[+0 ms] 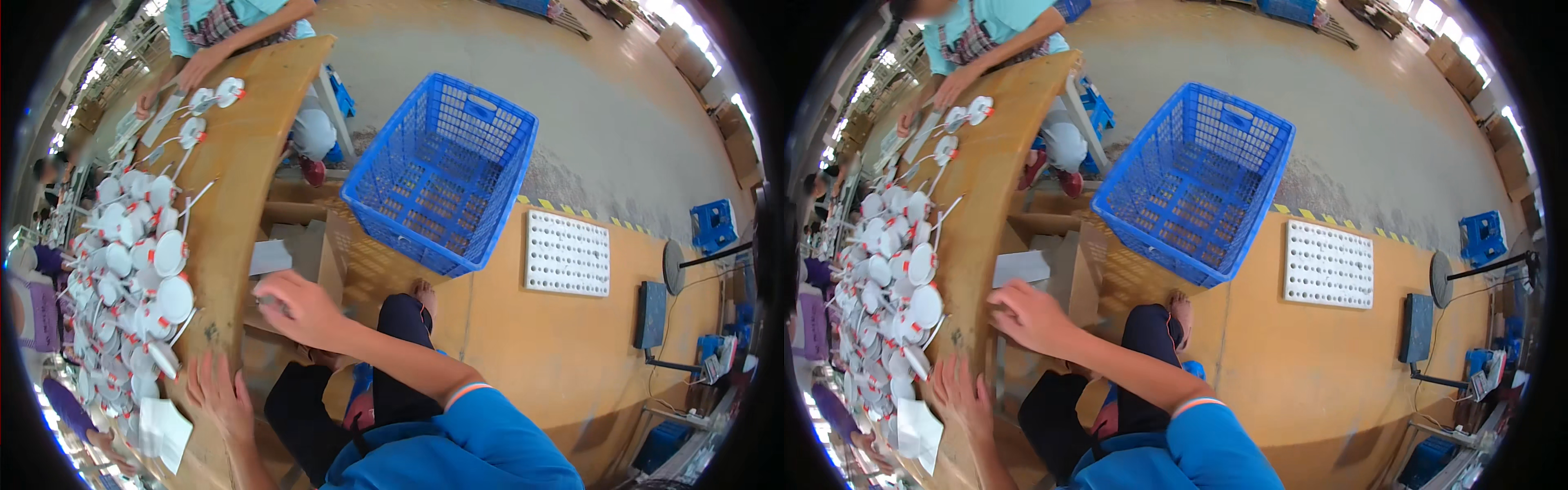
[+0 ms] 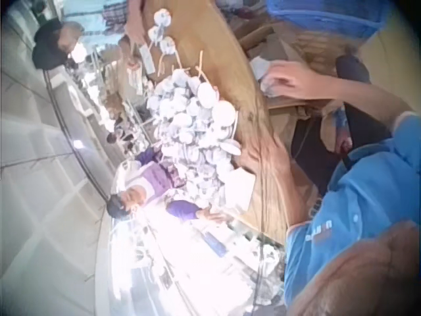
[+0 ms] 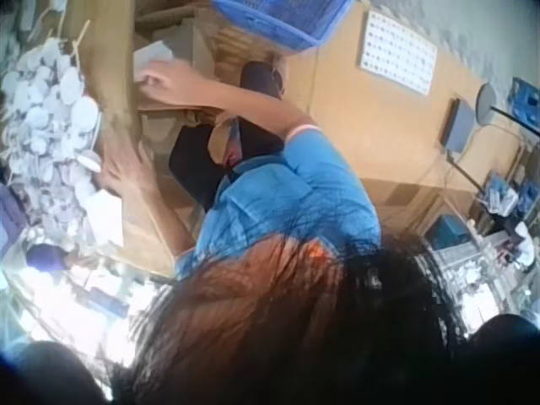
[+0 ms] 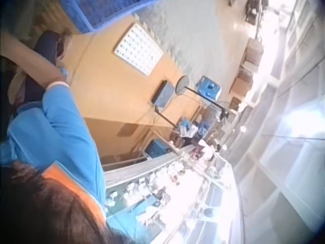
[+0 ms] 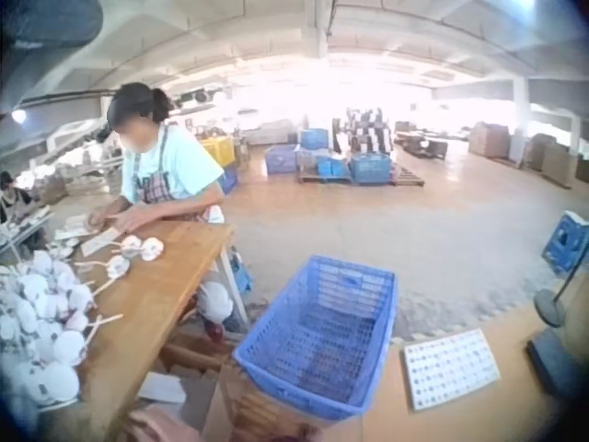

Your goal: The recorder is applying informative labels and stickers to LED lamp components and organizing them into trays.

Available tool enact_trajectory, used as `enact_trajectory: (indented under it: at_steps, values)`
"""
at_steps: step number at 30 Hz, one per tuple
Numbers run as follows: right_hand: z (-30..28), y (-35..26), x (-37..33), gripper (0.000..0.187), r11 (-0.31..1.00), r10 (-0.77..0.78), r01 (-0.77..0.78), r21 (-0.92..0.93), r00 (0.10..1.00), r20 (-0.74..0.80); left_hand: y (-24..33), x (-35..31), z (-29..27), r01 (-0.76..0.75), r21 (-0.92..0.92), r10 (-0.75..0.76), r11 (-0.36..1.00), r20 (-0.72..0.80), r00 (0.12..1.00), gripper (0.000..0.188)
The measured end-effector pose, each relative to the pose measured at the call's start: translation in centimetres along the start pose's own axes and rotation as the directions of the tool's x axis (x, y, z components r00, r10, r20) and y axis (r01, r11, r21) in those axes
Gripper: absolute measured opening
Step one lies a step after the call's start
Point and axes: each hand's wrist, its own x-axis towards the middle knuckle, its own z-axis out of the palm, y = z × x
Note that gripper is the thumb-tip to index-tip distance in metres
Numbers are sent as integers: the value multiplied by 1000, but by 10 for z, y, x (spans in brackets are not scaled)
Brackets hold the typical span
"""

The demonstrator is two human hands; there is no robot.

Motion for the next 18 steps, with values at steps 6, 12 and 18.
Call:
enact_trajectory:
  at_steps: [6, 12, 18]
  values:
    - [-175, 118, -114, 9, 851, 431, -524, 39, 654, -622, 115, 46, 68, -297, -457, 395, 838, 133, 909, 40]
    - [-341, 213, -304, 8, 544, 529, -739, 397, -65, -846, 249, 149, 206, -253, -662, 594, 706, 356, 722, 67]
    - [-412, 312, -420, 21, -153, 570, -981, -121, 12, -822, 331, 187, 322, -490, -607, 763, 625, 347, 545, 60]
